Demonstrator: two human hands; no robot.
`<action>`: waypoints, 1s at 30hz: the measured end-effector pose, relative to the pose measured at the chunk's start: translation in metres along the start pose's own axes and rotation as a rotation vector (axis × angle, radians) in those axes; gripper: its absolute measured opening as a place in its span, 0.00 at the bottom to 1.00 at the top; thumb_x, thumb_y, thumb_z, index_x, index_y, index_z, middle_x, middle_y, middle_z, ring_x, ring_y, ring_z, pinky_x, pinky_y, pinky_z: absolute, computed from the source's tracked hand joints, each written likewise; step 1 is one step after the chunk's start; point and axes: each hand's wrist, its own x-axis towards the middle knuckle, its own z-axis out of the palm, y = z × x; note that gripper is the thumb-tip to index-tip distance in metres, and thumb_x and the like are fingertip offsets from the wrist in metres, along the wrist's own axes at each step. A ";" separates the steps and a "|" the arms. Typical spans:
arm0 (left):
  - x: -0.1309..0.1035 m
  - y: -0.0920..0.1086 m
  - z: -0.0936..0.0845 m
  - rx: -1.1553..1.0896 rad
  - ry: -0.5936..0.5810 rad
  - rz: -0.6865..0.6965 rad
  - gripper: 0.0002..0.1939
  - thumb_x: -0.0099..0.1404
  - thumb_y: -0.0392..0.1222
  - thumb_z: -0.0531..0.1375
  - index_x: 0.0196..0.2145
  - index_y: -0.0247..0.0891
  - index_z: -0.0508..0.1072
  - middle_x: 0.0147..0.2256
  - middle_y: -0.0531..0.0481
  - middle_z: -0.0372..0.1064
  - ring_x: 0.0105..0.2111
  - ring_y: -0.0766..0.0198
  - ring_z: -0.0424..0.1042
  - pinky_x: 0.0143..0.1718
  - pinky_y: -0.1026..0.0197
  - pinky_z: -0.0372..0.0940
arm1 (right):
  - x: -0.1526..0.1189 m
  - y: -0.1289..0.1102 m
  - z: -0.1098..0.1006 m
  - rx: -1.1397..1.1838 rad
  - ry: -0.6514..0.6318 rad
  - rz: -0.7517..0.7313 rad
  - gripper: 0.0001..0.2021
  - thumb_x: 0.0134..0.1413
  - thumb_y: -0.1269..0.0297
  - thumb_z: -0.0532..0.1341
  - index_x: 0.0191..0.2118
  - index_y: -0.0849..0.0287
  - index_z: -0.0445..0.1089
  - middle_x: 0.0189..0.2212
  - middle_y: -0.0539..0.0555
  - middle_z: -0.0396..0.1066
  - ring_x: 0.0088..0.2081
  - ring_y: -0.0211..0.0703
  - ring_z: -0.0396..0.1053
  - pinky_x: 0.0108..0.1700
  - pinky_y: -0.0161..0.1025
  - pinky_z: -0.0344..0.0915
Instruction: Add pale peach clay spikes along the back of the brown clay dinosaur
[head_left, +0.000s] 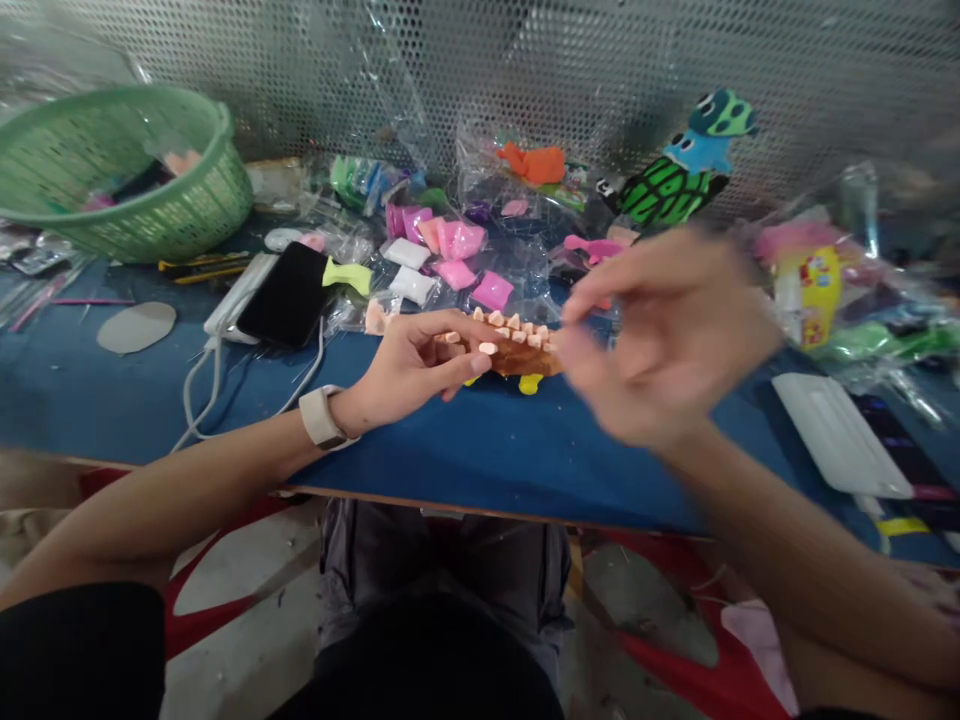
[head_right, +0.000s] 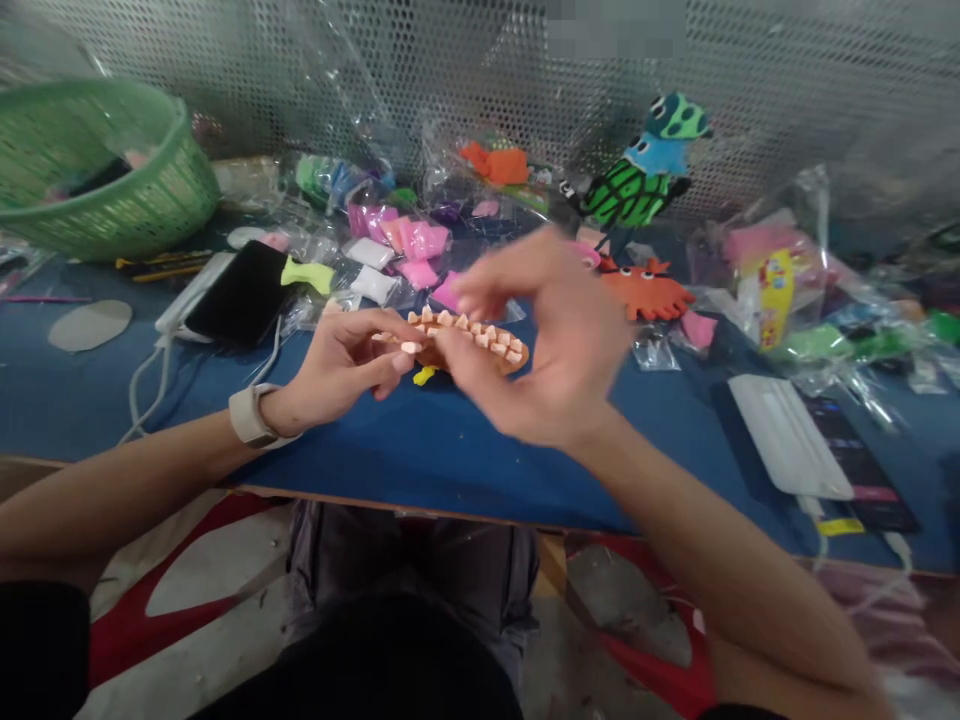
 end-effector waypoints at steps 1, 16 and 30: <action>-0.001 0.001 0.001 0.002 -0.009 -0.002 0.16 0.70 0.52 0.78 0.45 0.37 0.87 0.26 0.53 0.76 0.17 0.73 0.70 0.17 0.70 0.65 | -0.005 0.005 0.007 0.008 0.046 -0.084 0.13 0.72 0.55 0.71 0.57 0.49 0.79 0.49 0.55 0.84 0.46 0.48 0.82 0.47 0.49 0.84; -0.007 0.007 0.007 0.352 -0.018 0.188 0.06 0.72 0.41 0.76 0.46 0.48 0.92 0.40 0.49 0.88 0.26 0.69 0.76 0.27 0.65 0.71 | -0.050 0.027 0.036 0.111 0.162 -0.124 0.18 0.62 0.66 0.80 0.55 0.48 0.85 0.40 0.51 0.88 0.38 0.46 0.87 0.41 0.43 0.87; -0.011 0.011 0.008 0.458 -0.035 0.348 0.10 0.77 0.40 0.71 0.52 0.50 0.92 0.44 0.47 0.88 0.32 0.67 0.83 0.36 0.66 0.78 | -0.045 0.020 0.033 0.105 0.190 -0.217 0.06 0.69 0.67 0.76 0.49 0.52 0.86 0.40 0.51 0.89 0.35 0.42 0.87 0.36 0.41 0.85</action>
